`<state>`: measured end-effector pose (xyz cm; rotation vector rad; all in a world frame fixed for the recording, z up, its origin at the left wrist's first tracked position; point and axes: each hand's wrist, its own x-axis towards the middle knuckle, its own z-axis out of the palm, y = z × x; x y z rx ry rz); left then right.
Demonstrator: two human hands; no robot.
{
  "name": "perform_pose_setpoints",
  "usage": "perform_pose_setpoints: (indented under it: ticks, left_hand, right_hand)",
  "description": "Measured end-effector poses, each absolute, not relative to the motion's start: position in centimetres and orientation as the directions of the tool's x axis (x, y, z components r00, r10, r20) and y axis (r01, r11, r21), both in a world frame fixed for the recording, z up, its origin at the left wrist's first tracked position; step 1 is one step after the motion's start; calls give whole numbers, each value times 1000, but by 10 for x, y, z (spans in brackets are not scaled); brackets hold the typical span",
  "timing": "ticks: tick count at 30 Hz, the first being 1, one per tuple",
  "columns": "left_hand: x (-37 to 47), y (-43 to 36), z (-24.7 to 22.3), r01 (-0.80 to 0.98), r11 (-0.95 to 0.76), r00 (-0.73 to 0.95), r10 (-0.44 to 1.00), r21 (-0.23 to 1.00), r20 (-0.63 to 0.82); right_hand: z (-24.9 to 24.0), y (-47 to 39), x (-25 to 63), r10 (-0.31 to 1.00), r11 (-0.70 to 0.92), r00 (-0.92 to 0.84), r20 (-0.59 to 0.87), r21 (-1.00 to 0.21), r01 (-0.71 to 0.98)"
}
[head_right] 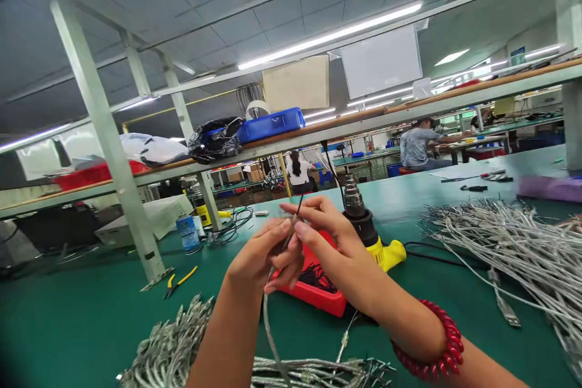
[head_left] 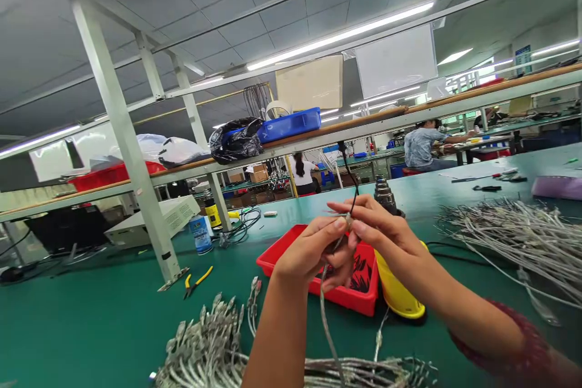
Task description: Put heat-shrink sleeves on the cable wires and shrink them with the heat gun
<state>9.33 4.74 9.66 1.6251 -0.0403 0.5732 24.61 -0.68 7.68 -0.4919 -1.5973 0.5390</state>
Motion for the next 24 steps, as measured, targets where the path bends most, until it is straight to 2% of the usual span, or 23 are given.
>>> perform_pose_setpoints:
  ticks: [3,7,11,14,20,24]
  left_hand:
    - [94,47,93,-349,-137,883,284,927,375]
    - [101,51,86,-363,-104,890,258,926,377]
    - [102,54,85,-328,-78,900,278,942,336]
    - [97,54,88,-274,-118,902,314,954,298]
    - [104,50,89,-275,-212,845,412,938,341]
    - [110,45,88,-251,-262,796,492,932,353]
  right_hand:
    - [77,-14,243,610,791,-84,788,-612,4]
    - [80,-24,243,667,739,-65,742,-670,-73]
    - [87,-28,246,715,685,-140,685,-727,-59]
    - [89,-28,247,718,681,-139,682,-729,-62]
    - [84,-26,237,761,569,-220,610,-791,-224]
    - [84,-29,234,744,650,-111,659,-752,-112]
